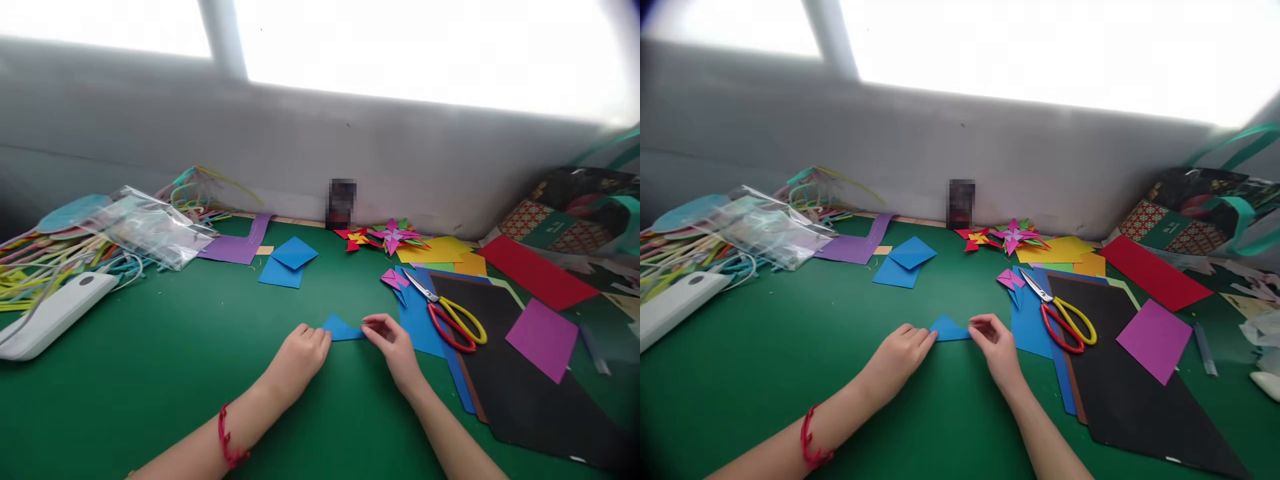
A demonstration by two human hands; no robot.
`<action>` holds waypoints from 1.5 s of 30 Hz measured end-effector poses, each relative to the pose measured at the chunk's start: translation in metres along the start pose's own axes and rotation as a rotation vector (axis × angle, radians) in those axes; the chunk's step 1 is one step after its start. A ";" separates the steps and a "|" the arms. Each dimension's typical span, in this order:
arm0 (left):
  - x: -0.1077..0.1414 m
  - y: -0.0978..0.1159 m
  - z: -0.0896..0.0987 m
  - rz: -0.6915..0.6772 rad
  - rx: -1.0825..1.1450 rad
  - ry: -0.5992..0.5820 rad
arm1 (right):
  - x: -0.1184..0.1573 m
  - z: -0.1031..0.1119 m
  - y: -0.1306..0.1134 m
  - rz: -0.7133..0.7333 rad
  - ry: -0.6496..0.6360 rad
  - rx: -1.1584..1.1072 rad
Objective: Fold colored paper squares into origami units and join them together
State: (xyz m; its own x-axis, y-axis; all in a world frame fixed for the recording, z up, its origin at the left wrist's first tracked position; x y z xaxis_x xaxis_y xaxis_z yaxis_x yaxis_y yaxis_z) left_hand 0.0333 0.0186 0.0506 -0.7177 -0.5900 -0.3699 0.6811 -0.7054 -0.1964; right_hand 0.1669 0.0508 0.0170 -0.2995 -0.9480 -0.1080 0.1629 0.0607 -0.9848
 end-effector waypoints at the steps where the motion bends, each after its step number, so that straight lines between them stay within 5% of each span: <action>1: 0.001 -0.001 0.000 -0.021 0.021 0.015 | -0.004 0.000 0.007 -0.071 -0.014 -0.079; 4: 0.001 -0.011 -0.001 0.028 0.143 0.067 | -0.016 0.001 0.017 -0.196 0.013 -0.283; 9: -0.006 -0.067 -0.004 0.676 0.761 0.315 | -0.034 -0.007 0.016 -0.189 0.053 -0.398; 12: -0.014 -0.072 -0.031 0.951 1.247 0.341 | -0.040 -0.006 0.015 -0.168 0.120 -0.442; 15: -0.019 -0.063 -0.055 1.064 1.527 0.297 | -0.040 -0.012 0.015 -0.172 0.085 -0.441; 22: -0.025 -0.046 -0.073 0.973 1.645 0.156 | -0.034 -0.022 0.015 -0.119 -0.017 -0.195; 30: -0.034 -0.016 -0.070 0.768 1.642 -0.109 | -0.034 -0.021 0.017 -0.184 -0.008 -0.236; 45: -0.034 -0.032 -0.066 0.833 1.576 0.029 | -0.035 -0.014 0.026 -0.307 0.126 -0.364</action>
Point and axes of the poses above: each hand's wrist, its own x-axis away from the middle knuckle, its own z-axis out of the back of the hand, y = z × x, the point moved 10 cm from there along -x, towards the middle knuckle, and after that the axes turned 13 degrees about y, right-handed, at the moved point
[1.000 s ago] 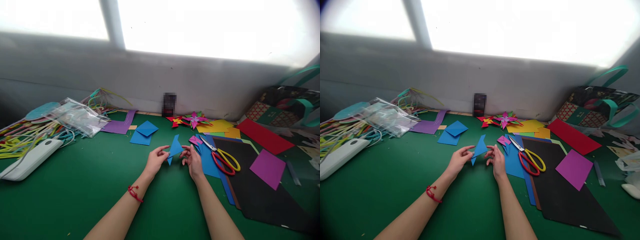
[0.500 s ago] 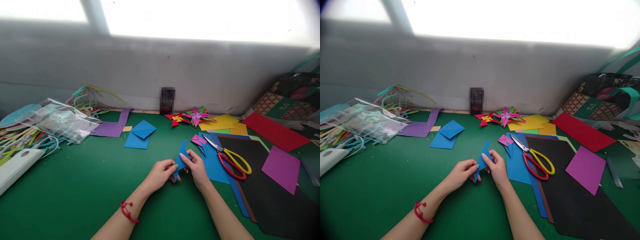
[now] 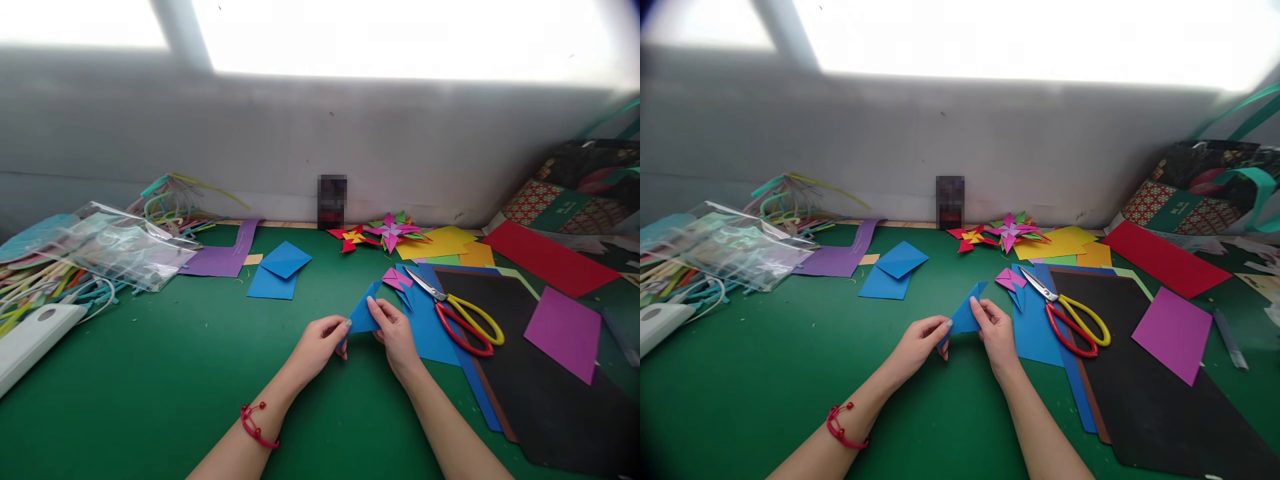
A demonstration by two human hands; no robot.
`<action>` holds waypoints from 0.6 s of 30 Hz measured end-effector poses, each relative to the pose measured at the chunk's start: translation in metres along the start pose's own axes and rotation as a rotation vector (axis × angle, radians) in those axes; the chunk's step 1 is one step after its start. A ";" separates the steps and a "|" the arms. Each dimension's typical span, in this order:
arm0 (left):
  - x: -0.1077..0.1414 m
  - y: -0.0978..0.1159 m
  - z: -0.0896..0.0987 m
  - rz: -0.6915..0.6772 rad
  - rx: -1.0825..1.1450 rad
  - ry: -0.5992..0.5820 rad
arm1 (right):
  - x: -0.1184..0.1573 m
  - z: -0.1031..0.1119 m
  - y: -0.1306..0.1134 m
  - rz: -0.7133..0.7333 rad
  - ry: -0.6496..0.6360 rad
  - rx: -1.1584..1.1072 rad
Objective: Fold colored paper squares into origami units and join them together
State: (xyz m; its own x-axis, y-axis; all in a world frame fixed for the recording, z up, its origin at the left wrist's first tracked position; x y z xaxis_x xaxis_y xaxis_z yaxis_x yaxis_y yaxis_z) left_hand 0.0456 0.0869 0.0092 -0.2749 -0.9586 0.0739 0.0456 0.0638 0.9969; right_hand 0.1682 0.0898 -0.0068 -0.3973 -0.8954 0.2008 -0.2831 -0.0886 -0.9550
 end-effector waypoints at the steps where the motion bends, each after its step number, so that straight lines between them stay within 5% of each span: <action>1: -0.001 0.001 0.002 -0.007 -0.004 0.013 | 0.000 0.000 0.000 -0.002 0.000 -0.012; 8: -0.007 0.005 0.024 -0.037 -0.017 0.133 | 0.003 -0.009 -0.001 0.011 -0.134 -0.071; 14: -0.003 -0.002 0.007 0.007 -0.042 -0.051 | -0.001 -0.005 0.001 0.021 -0.089 -0.033; 18: -0.004 0.001 0.014 -0.090 -0.099 0.018 | 0.000 -0.007 -0.004 0.063 -0.096 0.004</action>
Point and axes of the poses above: each hand's wrist, its own x-axis away from the middle knuckle, its own z-axis out of the back of the hand, y = z × x, the point moved 10 cm from there along -x, towards the middle knuckle, and after that the axes turned 13 degrees about y, right-handed, at the moved point
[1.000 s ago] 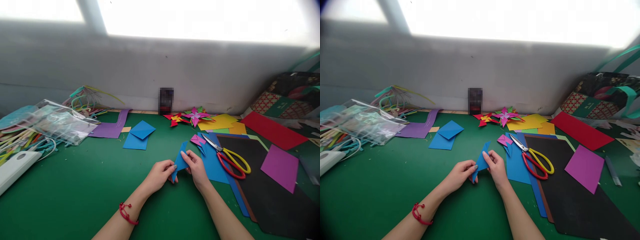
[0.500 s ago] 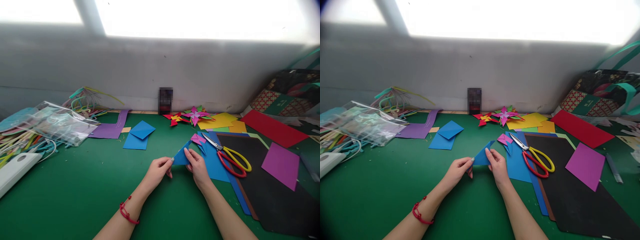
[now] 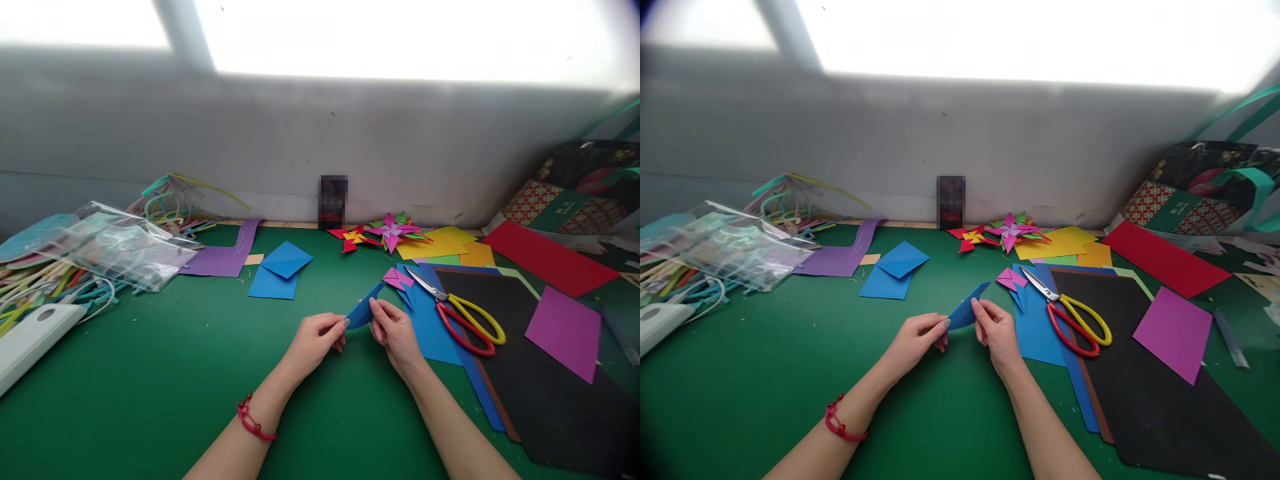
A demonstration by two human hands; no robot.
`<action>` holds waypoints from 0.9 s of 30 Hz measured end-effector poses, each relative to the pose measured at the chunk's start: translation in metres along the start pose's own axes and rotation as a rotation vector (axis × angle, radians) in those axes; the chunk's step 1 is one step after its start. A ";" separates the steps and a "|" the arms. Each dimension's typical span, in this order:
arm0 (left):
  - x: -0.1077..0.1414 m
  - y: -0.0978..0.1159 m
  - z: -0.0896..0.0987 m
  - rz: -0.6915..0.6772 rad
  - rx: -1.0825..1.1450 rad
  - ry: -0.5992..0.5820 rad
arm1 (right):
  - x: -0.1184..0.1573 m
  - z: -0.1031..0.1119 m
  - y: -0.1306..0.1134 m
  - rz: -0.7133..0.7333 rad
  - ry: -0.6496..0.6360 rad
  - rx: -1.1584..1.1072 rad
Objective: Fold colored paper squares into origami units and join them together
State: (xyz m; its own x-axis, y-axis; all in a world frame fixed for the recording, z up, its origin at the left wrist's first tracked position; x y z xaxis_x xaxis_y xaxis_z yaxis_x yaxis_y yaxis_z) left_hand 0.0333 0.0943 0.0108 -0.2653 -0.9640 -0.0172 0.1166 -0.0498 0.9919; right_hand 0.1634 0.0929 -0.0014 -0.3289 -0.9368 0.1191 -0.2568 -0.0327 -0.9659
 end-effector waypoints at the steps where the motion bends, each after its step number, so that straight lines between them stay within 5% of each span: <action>1: -0.001 0.003 0.004 -0.042 -0.029 0.036 | 0.001 -0.003 -0.003 0.015 -0.019 0.010; 6: -0.001 0.021 0.024 -0.199 -0.161 0.213 | 0.012 -0.020 -0.013 0.042 -0.134 0.076; 9: 0.002 0.029 0.022 -0.234 -0.175 0.218 | 0.013 -0.021 -0.011 0.013 -0.131 0.096; 15: -0.001 0.017 0.024 -0.092 -0.066 0.272 | 0.009 -0.016 0.000 -0.066 -0.128 0.053; 21: 0.001 -0.005 -0.008 0.100 0.083 -0.038 | 0.016 -0.024 0.005 -0.063 -0.199 0.182; 27: 0.006 -0.003 -0.017 0.133 0.135 -0.134 | 0.020 -0.029 0.005 -0.086 -0.235 0.203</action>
Point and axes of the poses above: each hand's wrist, its own x-axis away from the middle knuckle, its own z-axis out of the back of the hand, y = z × x, the point moved 10 cm from there along -x, towards the middle knuckle, and after that the axes turned 13 degrees about y, right-handed, at the moved point
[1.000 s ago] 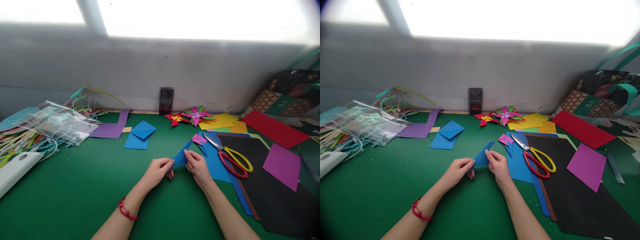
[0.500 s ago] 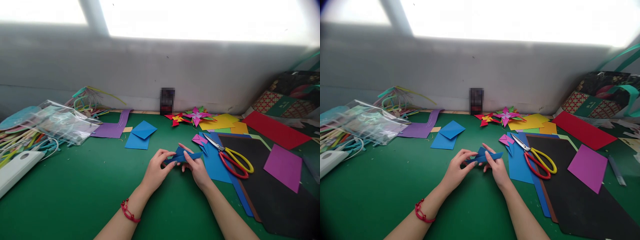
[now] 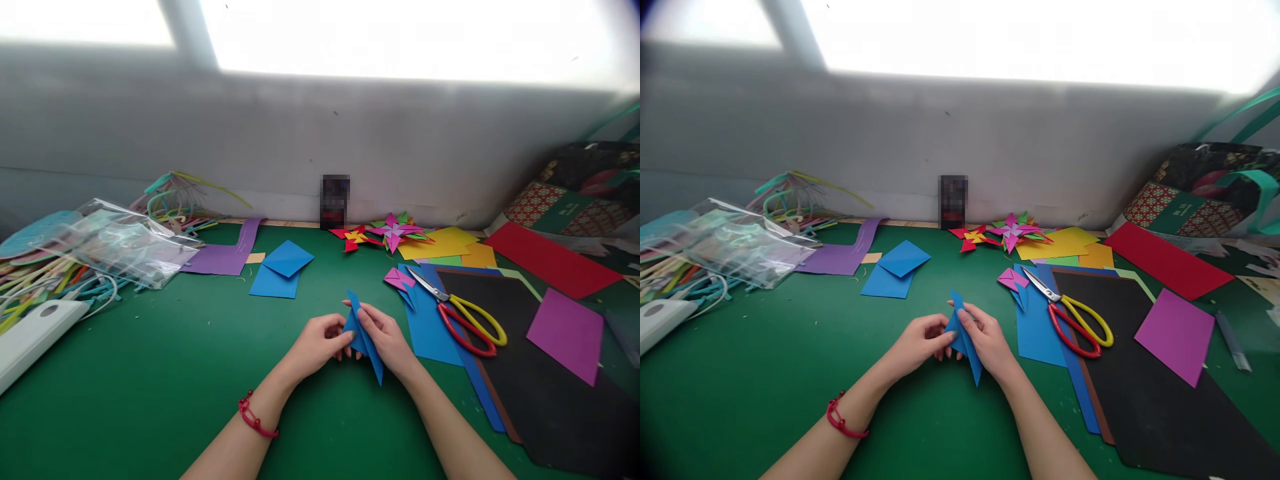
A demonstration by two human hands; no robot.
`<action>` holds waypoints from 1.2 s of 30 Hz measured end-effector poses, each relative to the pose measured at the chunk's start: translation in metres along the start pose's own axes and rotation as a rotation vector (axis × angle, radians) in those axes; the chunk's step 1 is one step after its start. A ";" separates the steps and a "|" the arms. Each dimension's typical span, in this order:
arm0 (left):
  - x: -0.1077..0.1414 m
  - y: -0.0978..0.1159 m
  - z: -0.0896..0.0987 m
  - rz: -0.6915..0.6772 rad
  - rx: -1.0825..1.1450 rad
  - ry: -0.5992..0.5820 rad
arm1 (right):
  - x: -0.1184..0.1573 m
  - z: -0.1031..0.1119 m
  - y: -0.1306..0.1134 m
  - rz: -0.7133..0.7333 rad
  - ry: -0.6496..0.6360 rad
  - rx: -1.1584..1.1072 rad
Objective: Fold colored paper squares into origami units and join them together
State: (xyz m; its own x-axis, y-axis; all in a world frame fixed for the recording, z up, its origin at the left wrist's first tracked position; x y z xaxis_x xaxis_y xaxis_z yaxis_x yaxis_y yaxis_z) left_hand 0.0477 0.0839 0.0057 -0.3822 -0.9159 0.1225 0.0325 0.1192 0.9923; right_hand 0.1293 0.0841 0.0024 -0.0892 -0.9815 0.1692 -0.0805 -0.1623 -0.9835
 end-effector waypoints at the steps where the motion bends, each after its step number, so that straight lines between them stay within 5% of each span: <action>1: -0.001 0.000 0.002 0.007 0.032 0.011 | 0.000 0.002 -0.002 0.008 0.018 -0.008; 7: -0.012 -0.005 0.027 0.038 0.148 0.199 | 0.001 0.008 -0.019 0.119 0.042 -0.015; 16: -0.007 -0.002 0.020 0.054 0.169 0.120 | 0.006 -0.003 -0.017 0.130 -0.115 0.031; 30: -0.010 -0.007 0.035 0.103 0.241 0.225 | 0.007 -0.009 -0.012 0.165 -0.130 0.077; 36: -0.011 -0.011 0.031 0.149 0.259 0.170 | 0.007 -0.010 -0.009 0.192 -0.148 0.091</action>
State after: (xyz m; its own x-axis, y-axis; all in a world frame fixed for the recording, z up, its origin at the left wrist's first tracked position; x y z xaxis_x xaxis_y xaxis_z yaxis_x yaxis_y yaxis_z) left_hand 0.0228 0.1046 -0.0066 -0.2304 -0.9294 0.2882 -0.1677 0.3296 0.9291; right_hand 0.1196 0.0801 0.0134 0.0521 -0.9983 -0.0257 0.0138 0.0264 -0.9996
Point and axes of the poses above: each hand's wrist, its own x-axis away from the middle knuckle, its own z-axis out of the back of the hand, y = z × x, the point moved 10 cm from there along -x, towards the middle knuckle, and after that the axes turned 13 degrees about y, right-handed, at the moved point
